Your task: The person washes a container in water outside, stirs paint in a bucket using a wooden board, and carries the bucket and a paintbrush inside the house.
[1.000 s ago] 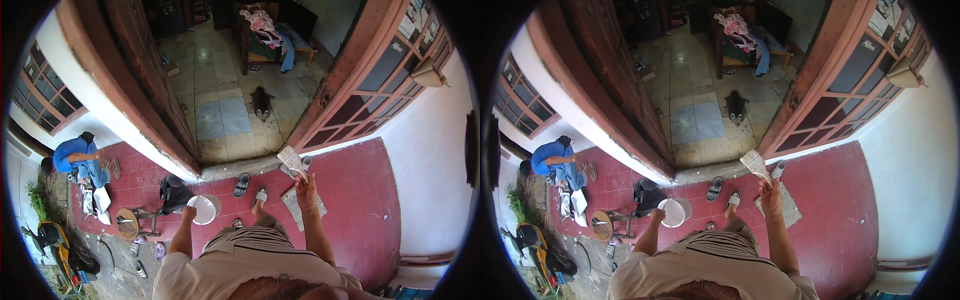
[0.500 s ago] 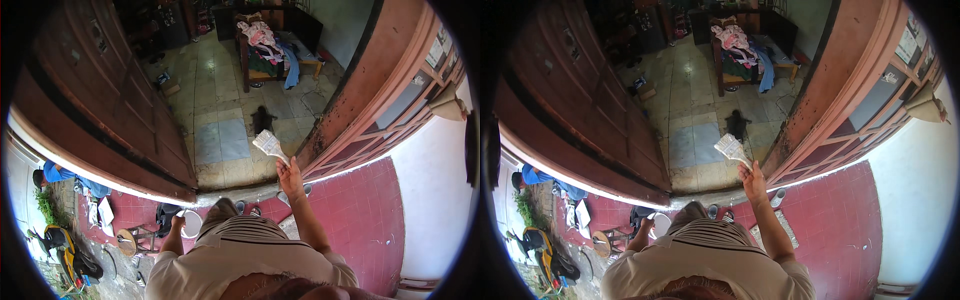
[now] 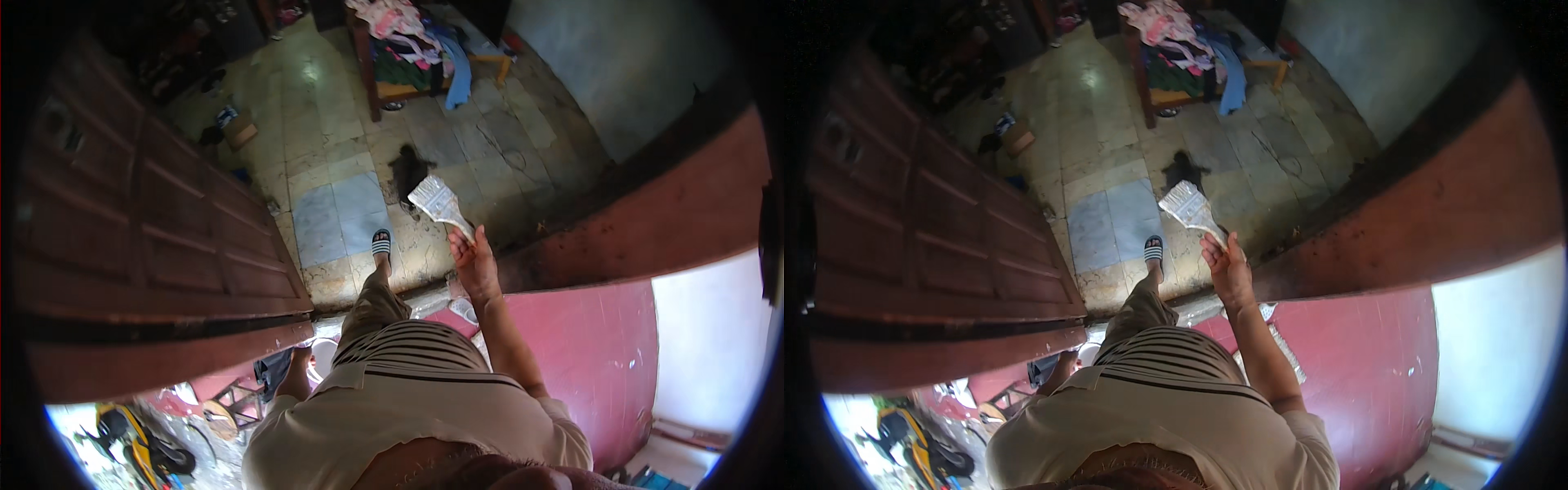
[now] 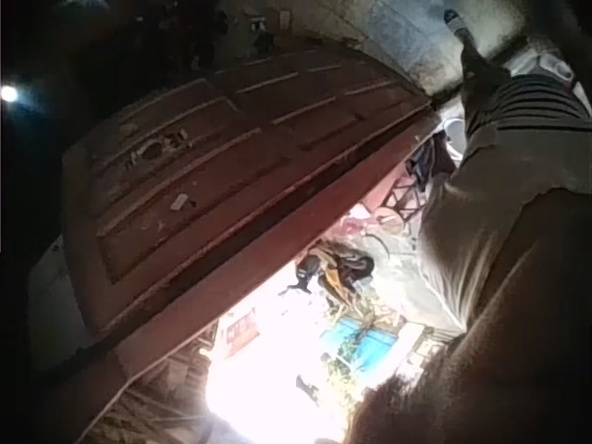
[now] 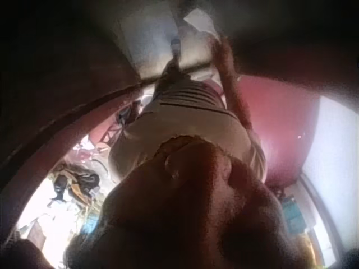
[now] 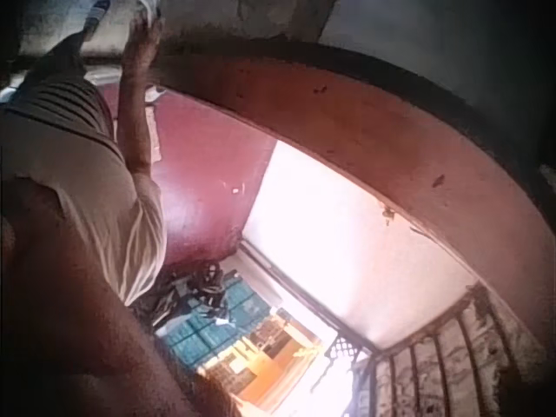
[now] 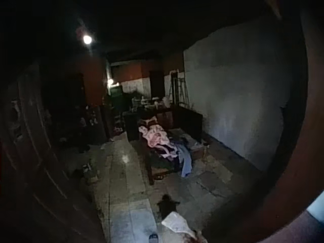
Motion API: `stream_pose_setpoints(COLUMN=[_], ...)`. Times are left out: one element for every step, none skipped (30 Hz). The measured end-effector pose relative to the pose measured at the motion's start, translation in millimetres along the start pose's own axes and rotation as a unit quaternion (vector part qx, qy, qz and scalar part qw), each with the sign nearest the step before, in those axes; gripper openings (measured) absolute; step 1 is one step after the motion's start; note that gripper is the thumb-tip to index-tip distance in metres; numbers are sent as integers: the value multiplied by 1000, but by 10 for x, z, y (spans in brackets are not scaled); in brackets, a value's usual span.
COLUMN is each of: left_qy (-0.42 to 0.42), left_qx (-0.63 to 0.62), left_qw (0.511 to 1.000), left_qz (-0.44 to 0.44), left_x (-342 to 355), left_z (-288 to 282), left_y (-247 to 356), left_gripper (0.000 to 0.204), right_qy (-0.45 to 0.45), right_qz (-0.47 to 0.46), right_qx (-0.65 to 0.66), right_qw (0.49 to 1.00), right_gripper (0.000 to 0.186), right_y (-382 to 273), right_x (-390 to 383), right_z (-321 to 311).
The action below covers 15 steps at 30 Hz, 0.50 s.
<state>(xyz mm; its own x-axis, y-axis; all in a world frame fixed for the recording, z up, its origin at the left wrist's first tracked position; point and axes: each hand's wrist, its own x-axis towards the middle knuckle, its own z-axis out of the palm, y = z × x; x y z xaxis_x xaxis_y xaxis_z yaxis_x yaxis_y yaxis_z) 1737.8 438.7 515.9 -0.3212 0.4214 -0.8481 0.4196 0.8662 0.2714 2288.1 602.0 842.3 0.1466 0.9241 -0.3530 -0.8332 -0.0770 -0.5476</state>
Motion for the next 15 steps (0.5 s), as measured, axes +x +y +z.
stream_pose_setpoints(left_qy=[54, 3, -60, -19, -25, -19, -14, -4, 7, -34, 55, 36, 7, 8, 17], left_qx=[-69, -101, -133, -83, -90, -116, -142, -156, -171, -184, -118, -127, -131, -130, -106], left_qw=[996, 993, 984, 992, 991, 989, 987, 987, 985, 982, 991, 991, 991, 991, 993], left_qz=[-31, -64, -99, -94, -96, -87, -75, -46, -14, 40, 1, -9, -17, -7, 38], left_x=[138, 266, 295, 476, 584, 663, 723, 789, 844, 759, 900, 972, 965, 1015, 1072], left_z=[134, 108, 175, 81, 77, 75, 45, -23, -77, -168, -251, -344, -354, -463, -561], left_y=[162, 352, 725, 752, 920, 1119, 1343, 1549, 1767, 2042, 2231, 2493, 2862, 3194, 3470], left_gripper=[26, 27, 29, 33, 35, 34, 33, 32, 31, 29, 28, 27, 27, 27, 28], right_qy=[6, 23, 45, 31, 41, 44, 45, 51, 47, 57, 52, 69, 62, 66, 70], right_qz=[5, 1, -9, -7, -16, -22, -30, -16, -22, -35, -32, -46, -61, -74, -86], right_qx=[2, 5, -3, 18, 18, 49, 79, 108, 111, 132, 173, 154, 147, 137, 126], right_qw=[1000, 1000, 999, 999, 999, 998, 995, 993, 992, 989, 983, 985, 985, 986, 986], right_gripper=[47, 47, 47, 48, 48, 47, 47, 45, 45, 43, 41, 42, 42, 42, 42], right_y=[-19, -44, -42, -60, -83, -93, -114, -148, -192, -223, -278, -337, -454, -530, -609], right_x=[159, 342, 541, 748, 975, 1153, 1314, 1554, 1722, 1911, 2092, 2232, 2398, 2525, 2643], right_z=[67, 112, 119, 211, 250, 283, 339, 348, 356, 366, 533, 659, 727, 801, 887])
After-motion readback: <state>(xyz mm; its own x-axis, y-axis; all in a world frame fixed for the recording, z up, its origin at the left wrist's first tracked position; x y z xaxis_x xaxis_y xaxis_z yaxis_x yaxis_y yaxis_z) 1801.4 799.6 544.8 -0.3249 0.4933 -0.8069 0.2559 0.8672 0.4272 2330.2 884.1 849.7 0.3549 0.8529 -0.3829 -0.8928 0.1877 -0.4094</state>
